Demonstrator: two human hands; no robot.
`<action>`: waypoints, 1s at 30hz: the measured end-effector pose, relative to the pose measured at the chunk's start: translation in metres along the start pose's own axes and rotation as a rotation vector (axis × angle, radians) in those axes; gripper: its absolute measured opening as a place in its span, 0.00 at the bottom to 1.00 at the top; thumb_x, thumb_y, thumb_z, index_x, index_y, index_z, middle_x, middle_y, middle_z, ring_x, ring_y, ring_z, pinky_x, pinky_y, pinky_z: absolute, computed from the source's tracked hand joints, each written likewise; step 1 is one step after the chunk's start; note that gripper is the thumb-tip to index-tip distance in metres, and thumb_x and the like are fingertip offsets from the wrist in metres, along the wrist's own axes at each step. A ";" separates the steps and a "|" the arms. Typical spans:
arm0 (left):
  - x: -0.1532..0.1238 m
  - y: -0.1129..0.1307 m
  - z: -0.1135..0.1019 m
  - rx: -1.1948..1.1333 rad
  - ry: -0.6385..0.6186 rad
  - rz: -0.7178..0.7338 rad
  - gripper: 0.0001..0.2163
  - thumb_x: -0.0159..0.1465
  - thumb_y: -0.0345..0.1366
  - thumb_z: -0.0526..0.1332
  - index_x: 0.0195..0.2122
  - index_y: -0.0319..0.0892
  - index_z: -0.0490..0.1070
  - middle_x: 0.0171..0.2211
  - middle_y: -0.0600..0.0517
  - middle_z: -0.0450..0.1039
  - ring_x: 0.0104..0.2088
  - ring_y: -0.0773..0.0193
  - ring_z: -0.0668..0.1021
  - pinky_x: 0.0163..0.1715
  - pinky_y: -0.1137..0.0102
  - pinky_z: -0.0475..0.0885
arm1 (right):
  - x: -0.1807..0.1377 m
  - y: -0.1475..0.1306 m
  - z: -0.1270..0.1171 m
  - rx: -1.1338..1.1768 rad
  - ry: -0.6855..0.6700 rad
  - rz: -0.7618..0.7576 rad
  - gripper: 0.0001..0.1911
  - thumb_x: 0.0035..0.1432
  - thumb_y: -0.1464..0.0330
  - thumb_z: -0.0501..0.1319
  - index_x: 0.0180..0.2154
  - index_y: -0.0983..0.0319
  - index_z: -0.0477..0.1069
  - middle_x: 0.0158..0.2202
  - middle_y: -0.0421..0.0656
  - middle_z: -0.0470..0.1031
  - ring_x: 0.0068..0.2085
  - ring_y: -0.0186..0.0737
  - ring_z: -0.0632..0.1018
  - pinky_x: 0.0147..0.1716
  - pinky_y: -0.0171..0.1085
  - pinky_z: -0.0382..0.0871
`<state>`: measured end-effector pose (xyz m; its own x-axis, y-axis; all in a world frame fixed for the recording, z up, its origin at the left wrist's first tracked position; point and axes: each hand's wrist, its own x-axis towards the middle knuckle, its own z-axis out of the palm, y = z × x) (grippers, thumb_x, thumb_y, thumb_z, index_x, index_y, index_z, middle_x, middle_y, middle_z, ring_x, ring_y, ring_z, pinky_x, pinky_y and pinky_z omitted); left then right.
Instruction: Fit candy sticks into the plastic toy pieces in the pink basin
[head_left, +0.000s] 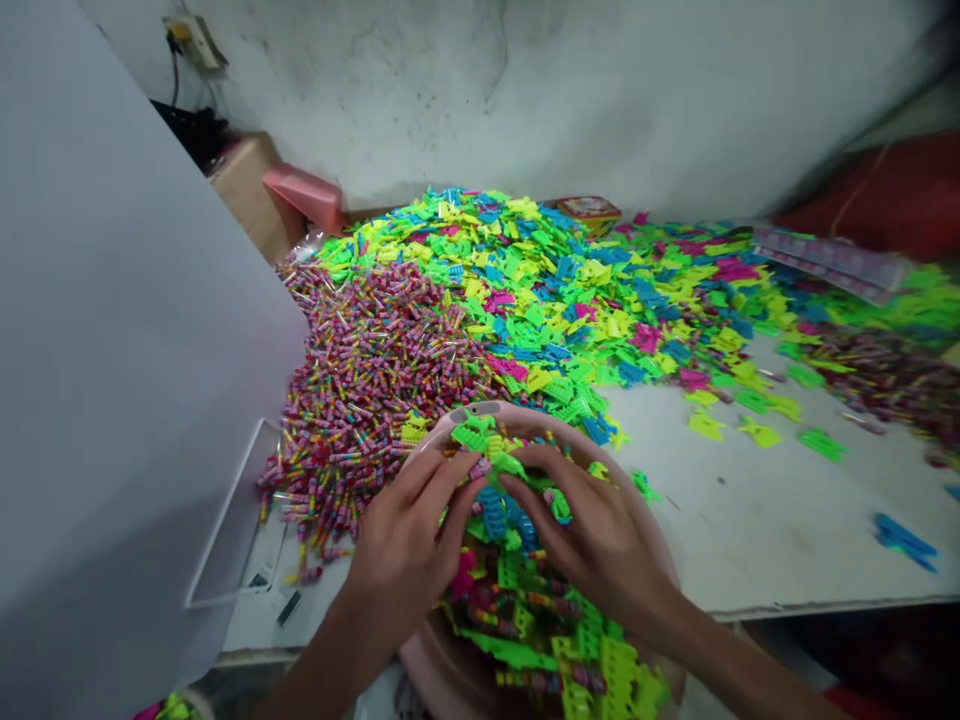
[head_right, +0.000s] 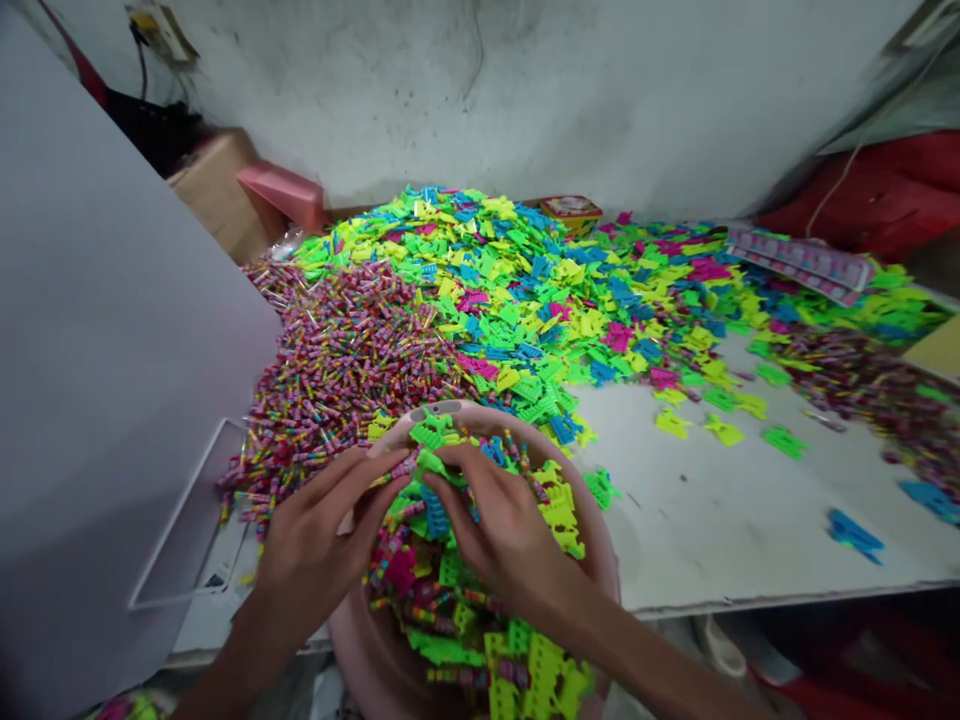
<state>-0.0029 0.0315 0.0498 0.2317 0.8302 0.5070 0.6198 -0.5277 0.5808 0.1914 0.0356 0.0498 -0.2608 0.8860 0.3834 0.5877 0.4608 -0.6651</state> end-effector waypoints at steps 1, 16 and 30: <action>0.000 -0.001 -0.001 -0.010 -0.009 0.009 0.12 0.70 0.30 0.60 0.51 0.46 0.78 0.44 0.50 0.83 0.47 0.61 0.83 0.55 0.69 0.76 | -0.001 0.000 -0.001 -0.004 0.005 -0.040 0.08 0.70 0.67 0.59 0.50 0.55 0.68 0.47 0.48 0.82 0.45 0.50 0.84 0.45 0.45 0.77; 0.004 -0.012 -0.005 -0.004 -0.194 0.140 0.09 0.70 0.31 0.59 0.48 0.43 0.78 0.44 0.45 0.82 0.45 0.59 0.82 0.50 0.67 0.76 | -0.001 0.017 0.001 0.182 -0.084 0.110 0.04 0.68 0.63 0.61 0.42 0.55 0.72 0.39 0.44 0.81 0.40 0.48 0.81 0.41 0.44 0.74; 0.005 -0.005 0.003 -0.352 -0.076 -0.217 0.09 0.70 0.36 0.61 0.46 0.46 0.80 0.44 0.49 0.83 0.46 0.59 0.83 0.49 0.69 0.76 | 0.008 0.007 -0.015 0.459 -0.091 0.282 0.09 0.63 0.58 0.66 0.42 0.50 0.82 0.53 0.42 0.80 0.59 0.57 0.74 0.55 0.55 0.72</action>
<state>-0.0022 0.0392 0.0475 0.1868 0.9330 0.3077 0.3694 -0.3569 0.8580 0.2052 0.0449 0.0572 -0.2189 0.9700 0.1060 0.2548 0.1617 -0.9534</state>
